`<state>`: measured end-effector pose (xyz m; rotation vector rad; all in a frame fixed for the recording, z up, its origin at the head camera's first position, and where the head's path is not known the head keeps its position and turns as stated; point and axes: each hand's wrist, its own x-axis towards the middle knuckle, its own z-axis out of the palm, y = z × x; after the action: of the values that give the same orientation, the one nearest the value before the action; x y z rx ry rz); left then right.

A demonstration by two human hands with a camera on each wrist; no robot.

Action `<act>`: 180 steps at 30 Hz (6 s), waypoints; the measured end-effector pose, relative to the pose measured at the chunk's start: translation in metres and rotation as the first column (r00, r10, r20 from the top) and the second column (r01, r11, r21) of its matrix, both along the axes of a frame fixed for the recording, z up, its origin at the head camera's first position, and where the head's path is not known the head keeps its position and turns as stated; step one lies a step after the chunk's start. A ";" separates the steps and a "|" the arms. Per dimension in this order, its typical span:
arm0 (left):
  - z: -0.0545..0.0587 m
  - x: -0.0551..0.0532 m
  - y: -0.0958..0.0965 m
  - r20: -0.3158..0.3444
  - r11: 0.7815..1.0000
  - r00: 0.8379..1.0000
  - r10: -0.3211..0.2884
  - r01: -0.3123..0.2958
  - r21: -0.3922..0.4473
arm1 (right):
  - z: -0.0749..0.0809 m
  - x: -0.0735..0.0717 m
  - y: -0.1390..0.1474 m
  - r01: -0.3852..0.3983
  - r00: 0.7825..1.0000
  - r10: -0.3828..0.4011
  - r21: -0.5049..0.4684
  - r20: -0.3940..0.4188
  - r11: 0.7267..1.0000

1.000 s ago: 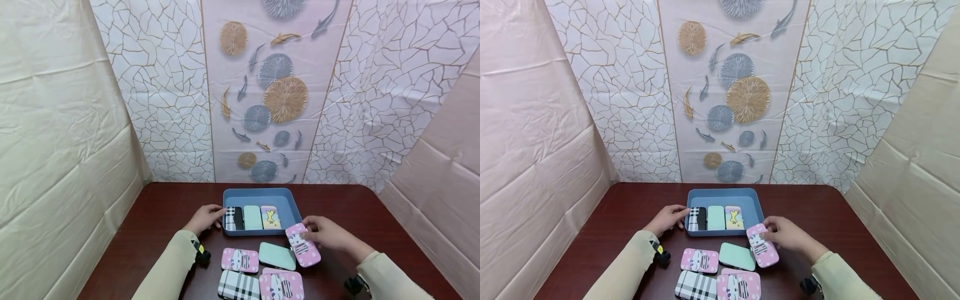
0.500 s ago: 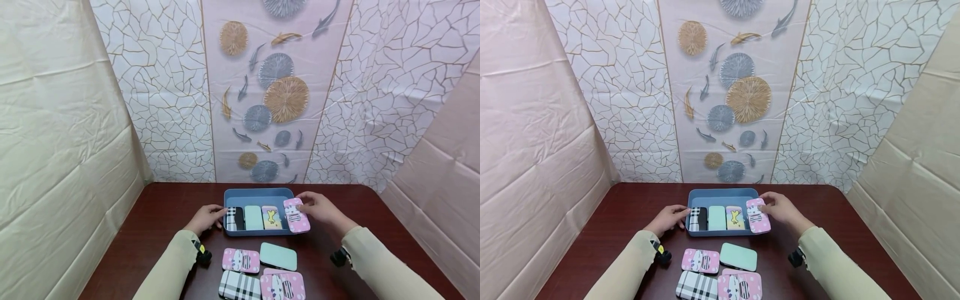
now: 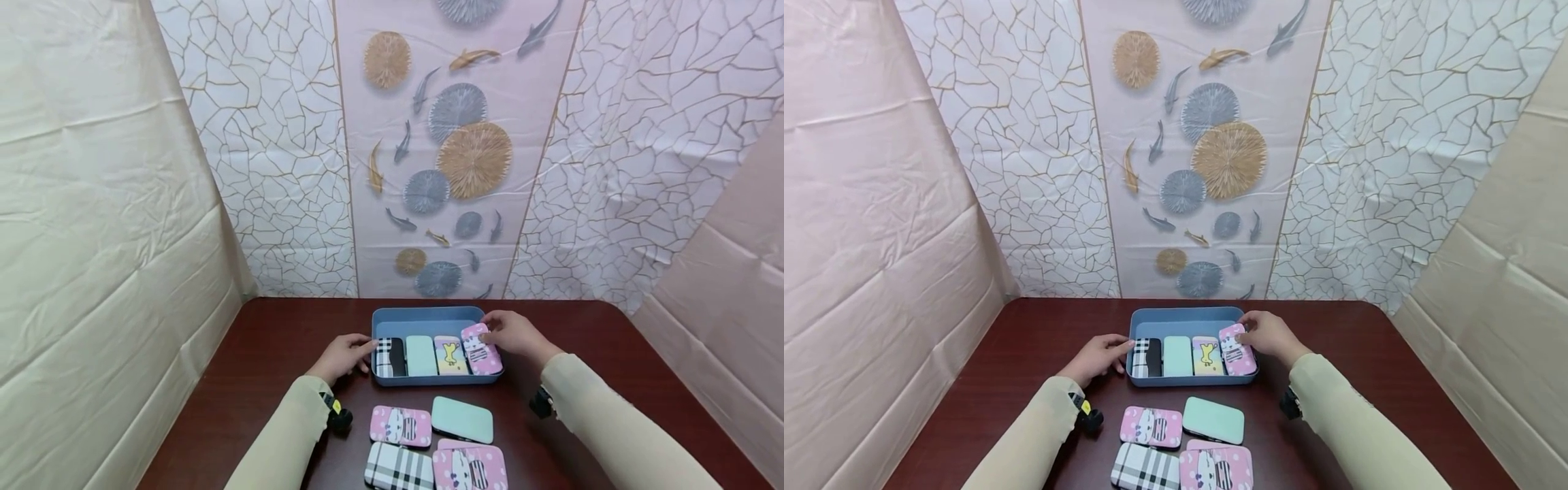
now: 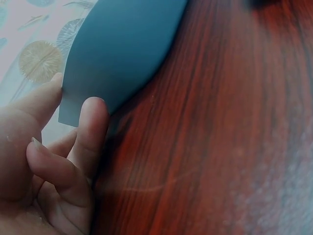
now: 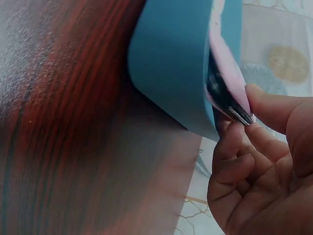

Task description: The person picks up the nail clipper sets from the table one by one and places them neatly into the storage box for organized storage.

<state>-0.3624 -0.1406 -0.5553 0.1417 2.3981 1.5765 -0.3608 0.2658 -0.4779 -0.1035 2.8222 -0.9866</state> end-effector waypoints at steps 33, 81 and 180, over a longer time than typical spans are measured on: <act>-0.003 -0.002 0.000 -0.007 1.000 1.000 0.000 -0.001 -0.014 | 0.001 -0.002 -0.012 -0.028 0.999 0.033 0.159 -0.027 0.987; 0.000 0.001 0.002 -0.017 1.000 1.000 0.013 -0.014 -0.025 | 0.022 0.031 -0.037 -0.224 0.972 0.230 0.428 0.038 0.876; -0.008 -0.005 -0.002 -0.001 1.000 1.000 0.001 -0.001 0.031 | -0.016 0.107 -0.037 -0.458 0.888 0.458 0.012 -0.034 0.889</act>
<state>-0.3676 -0.1428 -0.5630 0.1473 2.3760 1.6148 -0.2543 0.2283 -0.4936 -0.7572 2.6321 -0.8688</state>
